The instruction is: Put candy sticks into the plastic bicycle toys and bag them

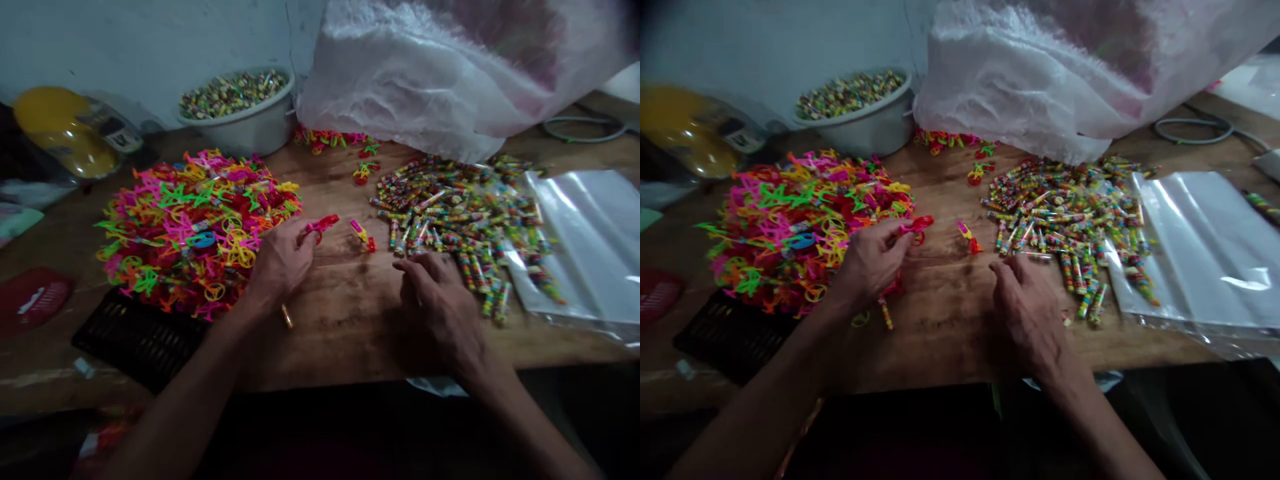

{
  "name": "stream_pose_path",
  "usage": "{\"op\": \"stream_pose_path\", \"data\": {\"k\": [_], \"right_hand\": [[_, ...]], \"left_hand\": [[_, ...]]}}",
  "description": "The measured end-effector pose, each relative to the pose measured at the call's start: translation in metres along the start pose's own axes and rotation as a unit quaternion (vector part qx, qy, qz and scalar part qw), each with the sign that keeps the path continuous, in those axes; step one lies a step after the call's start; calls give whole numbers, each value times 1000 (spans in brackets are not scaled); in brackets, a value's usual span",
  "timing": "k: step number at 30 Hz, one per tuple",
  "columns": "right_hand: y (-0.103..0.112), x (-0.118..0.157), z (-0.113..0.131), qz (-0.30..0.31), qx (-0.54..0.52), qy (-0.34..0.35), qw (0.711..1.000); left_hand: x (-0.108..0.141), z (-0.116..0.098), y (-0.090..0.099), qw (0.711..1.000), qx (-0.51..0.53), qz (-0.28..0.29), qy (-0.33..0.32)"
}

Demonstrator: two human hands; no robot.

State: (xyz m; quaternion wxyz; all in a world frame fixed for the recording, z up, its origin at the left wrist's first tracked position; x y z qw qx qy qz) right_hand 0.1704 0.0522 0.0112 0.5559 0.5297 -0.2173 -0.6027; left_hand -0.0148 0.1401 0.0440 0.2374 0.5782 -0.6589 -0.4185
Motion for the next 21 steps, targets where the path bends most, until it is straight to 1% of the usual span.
{"op": "stream_pose_path", "data": {"k": [1,3,6,7,8,10,11,12,14,16,17,20,21], "right_hand": [[0,2,1,-2,-18,-9,1000],[7,9,-3,-23,-29,-34,999],[32,21,-18,-79,-12,-80,994],[40,25,-21,-84,-5,-88,993],[44,27,-22,-77,5,-92,993],[48,29,-21,-45,33,-96,994],[48,29,-20,-29,49,-101,993],[48,29,-20,-21,65,-109,992],[51,27,-20,-30,97,-130,986],[48,21,-21,-37,131,-139,981],[42,16,-22,-23,150,-135,979],[14,2,-30,60,202,-118,970],[8,-1,-33,76,206,-114,969]], "left_hand": [[7,4,3,997,77,1,18],[24,15,2,976,200,19,79],[52,28,-6,926,331,32,180],[60,29,-13,905,369,41,207],[67,28,-22,884,406,56,226],[75,19,-41,845,470,92,237],[77,14,-49,832,492,108,234],[78,8,-57,823,505,122,229],[79,0,-70,817,513,143,222],[80,-6,-82,808,518,165,226],[80,-9,-87,799,527,174,231],[81,-13,-98,763,563,194,253],[80,-13,-100,753,571,198,259]]}}
Point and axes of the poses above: each hand's wrist, its own x-axis away from the middle knuckle, its own y-axis out of the back of the hand, z = x × y, the point moved 10 cm from there along -x, towards the middle knuckle, and after that the axes turned 2 degrees about -x, right-handed, at the moved point
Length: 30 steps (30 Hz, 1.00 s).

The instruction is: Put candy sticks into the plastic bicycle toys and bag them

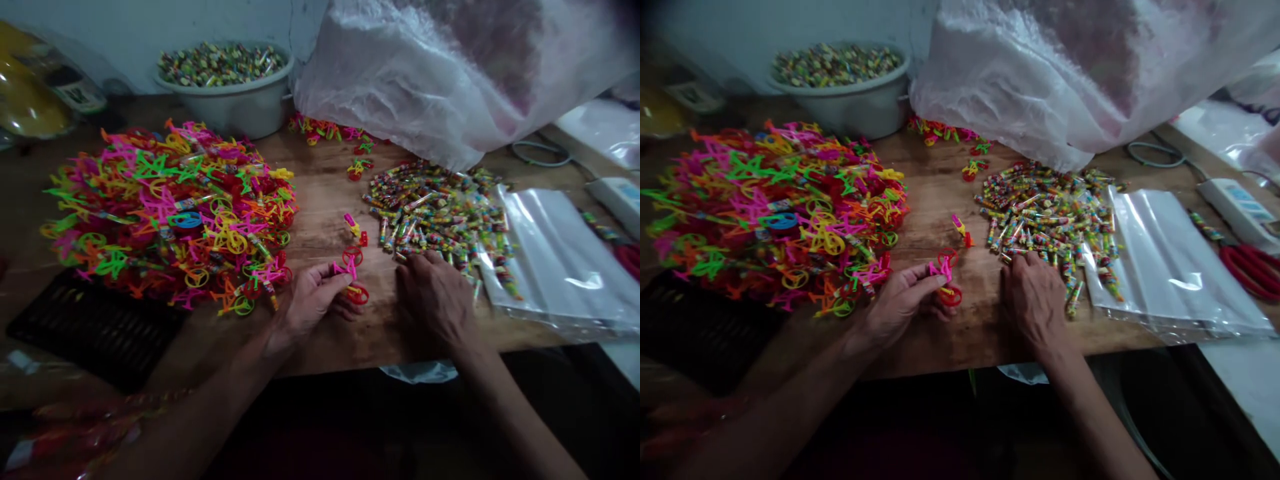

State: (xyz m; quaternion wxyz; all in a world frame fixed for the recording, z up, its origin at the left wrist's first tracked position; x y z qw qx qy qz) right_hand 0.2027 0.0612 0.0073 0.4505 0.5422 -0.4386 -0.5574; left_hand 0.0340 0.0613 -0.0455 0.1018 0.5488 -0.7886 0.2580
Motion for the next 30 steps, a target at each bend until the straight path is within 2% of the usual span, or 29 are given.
{"op": "stream_pose_path", "data": {"k": [2,4,6,8,10,12,17,19,23,24,30], "right_hand": [[0,-2,1,-10,-45,2,999],[10,4,5,-46,-178,1,983],[17,15,9,-60,-342,-17,937],[14,25,13,-43,-467,-52,882],[6,32,19,-17,-536,-76,841],[-2,34,24,8,-569,-69,819],[-6,40,35,36,-587,-11,809],[-7,45,32,28,-594,-31,804],[-19,59,24,21,-647,-110,754],[-21,61,22,19,-651,-119,750],[-16,62,22,-8,-592,-81,802]], "left_hand": [[-2,2,0,1000,18,8,13],[-2,5,0,998,45,26,27],[-1,7,-5,994,81,60,45],[2,10,-13,987,111,102,60],[5,12,-20,980,125,136,71],[6,14,-24,977,127,153,76],[8,15,-24,979,113,158,68],[10,12,-25,979,107,160,59],[14,12,-28,977,98,175,68],[15,14,-28,977,97,173,74],[15,25,-32,974,100,189,79]]}}
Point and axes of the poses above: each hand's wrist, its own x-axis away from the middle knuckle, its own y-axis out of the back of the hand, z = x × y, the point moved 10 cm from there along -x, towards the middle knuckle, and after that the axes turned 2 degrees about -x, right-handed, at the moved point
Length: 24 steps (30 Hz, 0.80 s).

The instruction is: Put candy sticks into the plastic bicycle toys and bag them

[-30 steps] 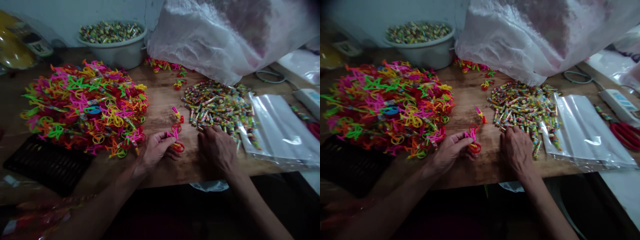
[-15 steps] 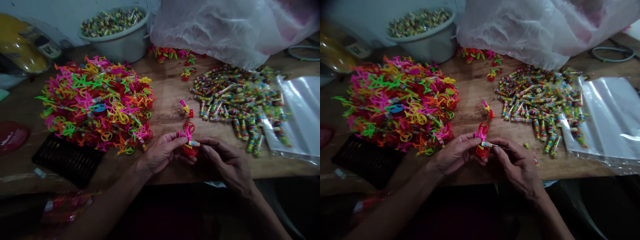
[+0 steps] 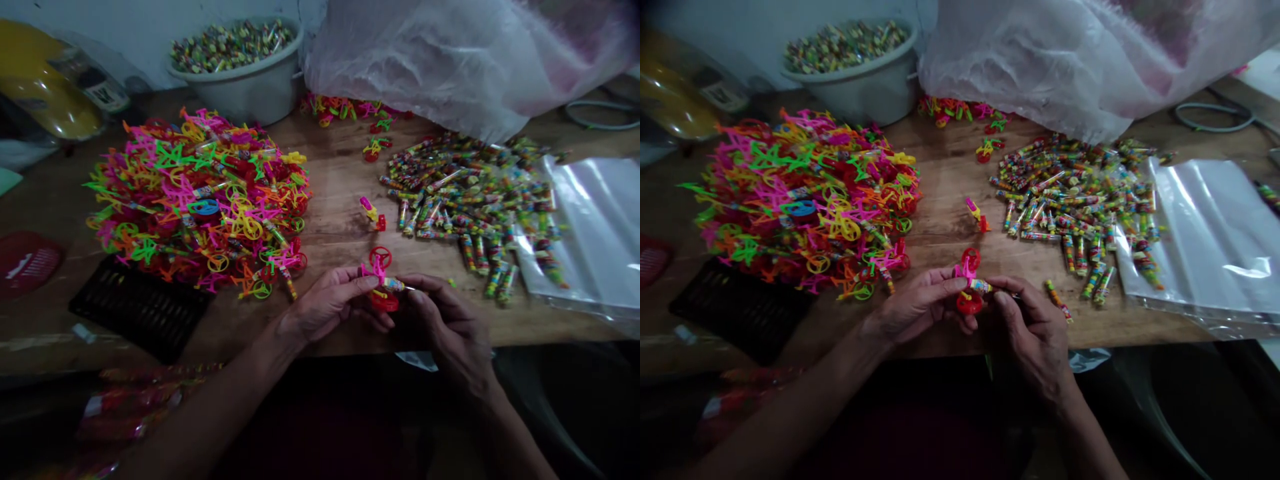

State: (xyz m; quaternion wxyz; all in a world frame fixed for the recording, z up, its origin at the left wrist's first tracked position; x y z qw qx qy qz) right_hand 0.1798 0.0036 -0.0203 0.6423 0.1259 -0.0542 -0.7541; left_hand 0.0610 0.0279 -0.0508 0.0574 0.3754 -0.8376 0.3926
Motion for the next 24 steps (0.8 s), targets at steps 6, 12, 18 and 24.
{"op": "stream_pose_path", "data": {"k": [6,12,18,24], "right_hand": [[8,5,8,-33,38,74,996],[3,0,24,50,133,128,982],[4,-2,27,50,186,138,971],[-13,-1,32,98,152,147,973]], "left_hand": [[-4,4,-9,999,0,35,29],[-4,-2,-3,998,-53,-33,21],[-6,10,-1,998,-41,-24,45],[6,8,8,998,-24,-45,40]]}}
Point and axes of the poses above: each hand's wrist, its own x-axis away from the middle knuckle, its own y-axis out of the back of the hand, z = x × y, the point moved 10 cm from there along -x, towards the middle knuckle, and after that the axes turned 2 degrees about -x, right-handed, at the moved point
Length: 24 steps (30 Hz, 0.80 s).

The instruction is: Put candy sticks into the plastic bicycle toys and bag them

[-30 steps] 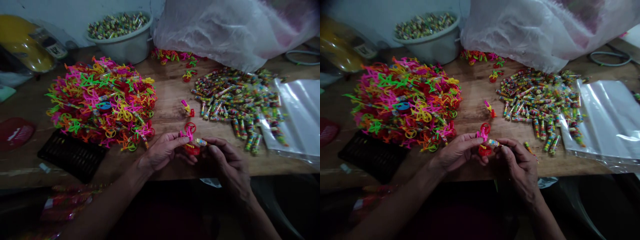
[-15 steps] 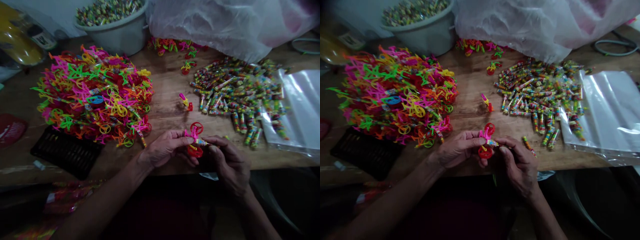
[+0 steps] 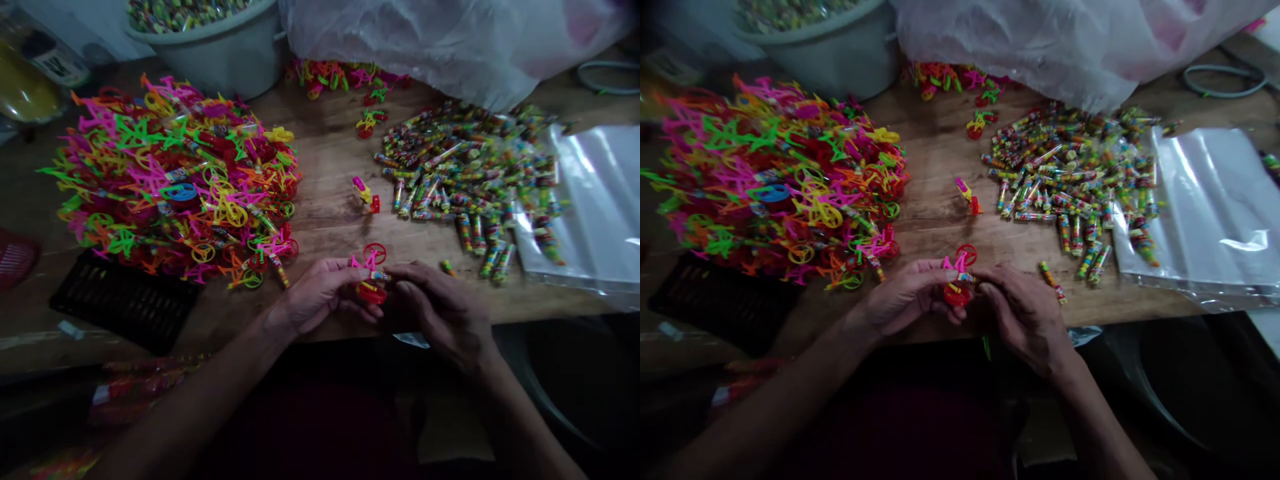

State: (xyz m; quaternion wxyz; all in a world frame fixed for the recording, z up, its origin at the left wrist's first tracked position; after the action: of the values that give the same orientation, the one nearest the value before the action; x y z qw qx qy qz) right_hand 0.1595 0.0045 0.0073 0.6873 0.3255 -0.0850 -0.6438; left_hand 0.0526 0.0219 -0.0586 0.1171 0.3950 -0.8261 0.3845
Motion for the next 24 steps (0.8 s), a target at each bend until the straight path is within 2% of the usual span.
{"op": "stream_pose_path", "data": {"k": [3,6,10,13,16,18,21,23,24], "right_hand": [[-3,-2,0,-23,-42,-20,999],[-3,-2,2,-50,-50,-24,997],[-8,-3,10,-3,-1,-9,1000],[-3,0,13,-2,35,6,999],[1,6,17,-46,42,47,997],[-1,10,17,-65,44,73,994],[-9,7,17,-59,47,96,992],[-15,1,20,-27,61,114,991],[-14,-2,21,-17,75,118,990]], "left_hand": [[9,-7,1,1000,16,13,-21],[14,-9,0,1000,-12,15,-21],[17,-19,4,993,-100,-37,-44],[17,-22,-2,992,-110,-22,-49],[16,-17,-7,995,-84,10,-43],[14,-10,-4,997,-74,8,-32],[10,-5,1,997,-71,-2,-10],[12,-19,9,993,-109,-29,-21],[17,-33,16,987,-148,-58,-38]]}}
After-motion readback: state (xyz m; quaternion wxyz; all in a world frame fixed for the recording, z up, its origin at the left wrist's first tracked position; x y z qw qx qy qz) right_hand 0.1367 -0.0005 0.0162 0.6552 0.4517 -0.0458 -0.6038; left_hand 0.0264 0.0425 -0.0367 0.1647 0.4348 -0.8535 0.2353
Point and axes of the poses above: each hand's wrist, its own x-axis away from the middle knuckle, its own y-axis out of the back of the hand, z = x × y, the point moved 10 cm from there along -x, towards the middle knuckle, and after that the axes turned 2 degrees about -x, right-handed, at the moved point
